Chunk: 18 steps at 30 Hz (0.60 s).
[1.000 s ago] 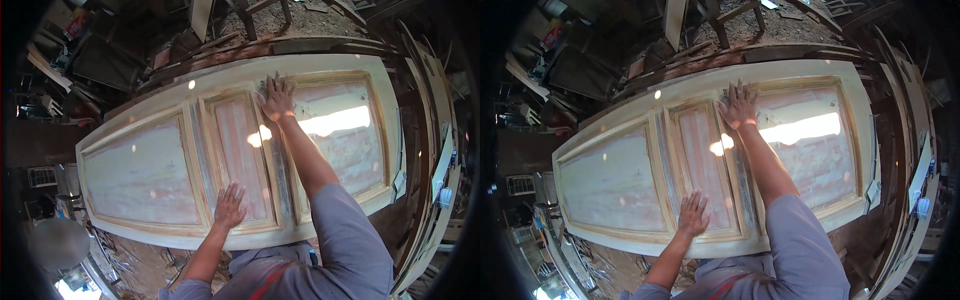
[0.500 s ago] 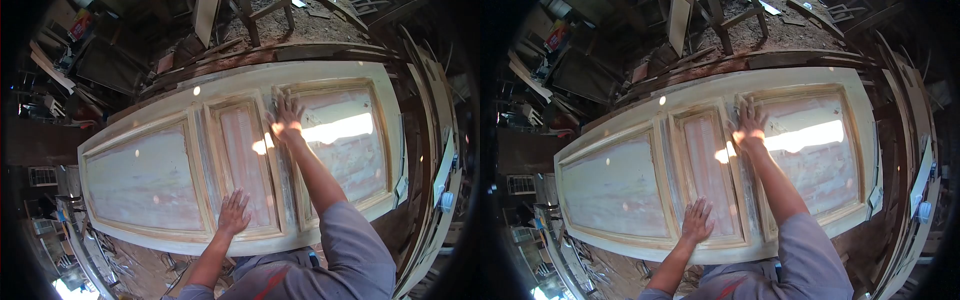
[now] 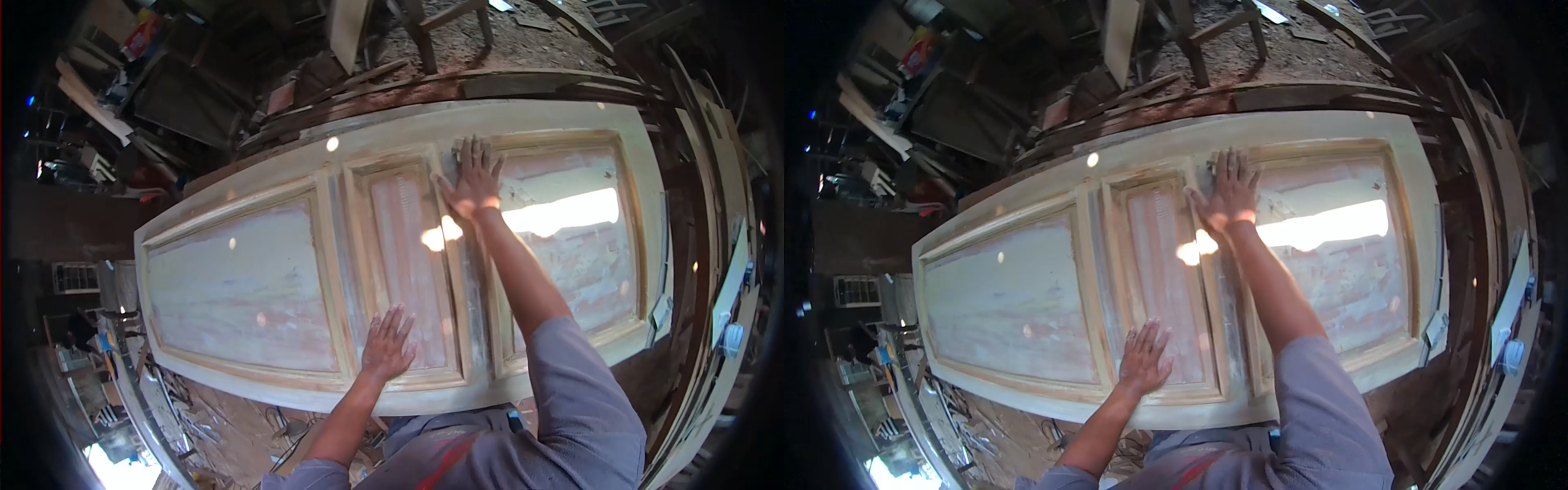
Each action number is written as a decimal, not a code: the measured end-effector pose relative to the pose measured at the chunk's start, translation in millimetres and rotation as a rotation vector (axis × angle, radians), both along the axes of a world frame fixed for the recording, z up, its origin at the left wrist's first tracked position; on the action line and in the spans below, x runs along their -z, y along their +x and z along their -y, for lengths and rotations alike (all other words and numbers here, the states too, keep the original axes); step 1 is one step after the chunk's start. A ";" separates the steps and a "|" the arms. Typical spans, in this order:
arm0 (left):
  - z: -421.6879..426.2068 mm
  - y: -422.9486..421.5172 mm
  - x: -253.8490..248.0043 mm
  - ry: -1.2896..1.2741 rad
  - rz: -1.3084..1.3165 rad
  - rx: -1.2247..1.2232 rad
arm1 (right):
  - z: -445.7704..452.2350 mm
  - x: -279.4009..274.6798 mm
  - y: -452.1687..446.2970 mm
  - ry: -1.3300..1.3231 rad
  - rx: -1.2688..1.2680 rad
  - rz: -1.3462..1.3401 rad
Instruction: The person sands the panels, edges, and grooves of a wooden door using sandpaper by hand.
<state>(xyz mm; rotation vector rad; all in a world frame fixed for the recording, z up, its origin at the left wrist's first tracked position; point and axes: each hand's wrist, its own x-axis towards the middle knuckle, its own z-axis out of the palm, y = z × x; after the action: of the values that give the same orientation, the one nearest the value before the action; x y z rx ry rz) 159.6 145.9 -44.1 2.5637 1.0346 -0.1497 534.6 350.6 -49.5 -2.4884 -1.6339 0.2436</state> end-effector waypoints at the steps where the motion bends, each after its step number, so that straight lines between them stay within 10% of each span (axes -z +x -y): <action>1: 0.9 -2.5 0.4 -0.021 0.010 0.003 | -18.2 1.0 7.0 0.031 -0.014 -0.002; 18: -0.5 -6.8 -9.4 0.025 0.087 0.012 | 2.5 17.1 -1.0 -0.084 0.036 -0.050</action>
<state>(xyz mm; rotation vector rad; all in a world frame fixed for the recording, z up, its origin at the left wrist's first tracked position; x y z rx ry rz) 152.8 146.4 -34.7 2.5741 0.9956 -0.0284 533.6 348.1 -66.6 -2.5475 -1.5897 0.3744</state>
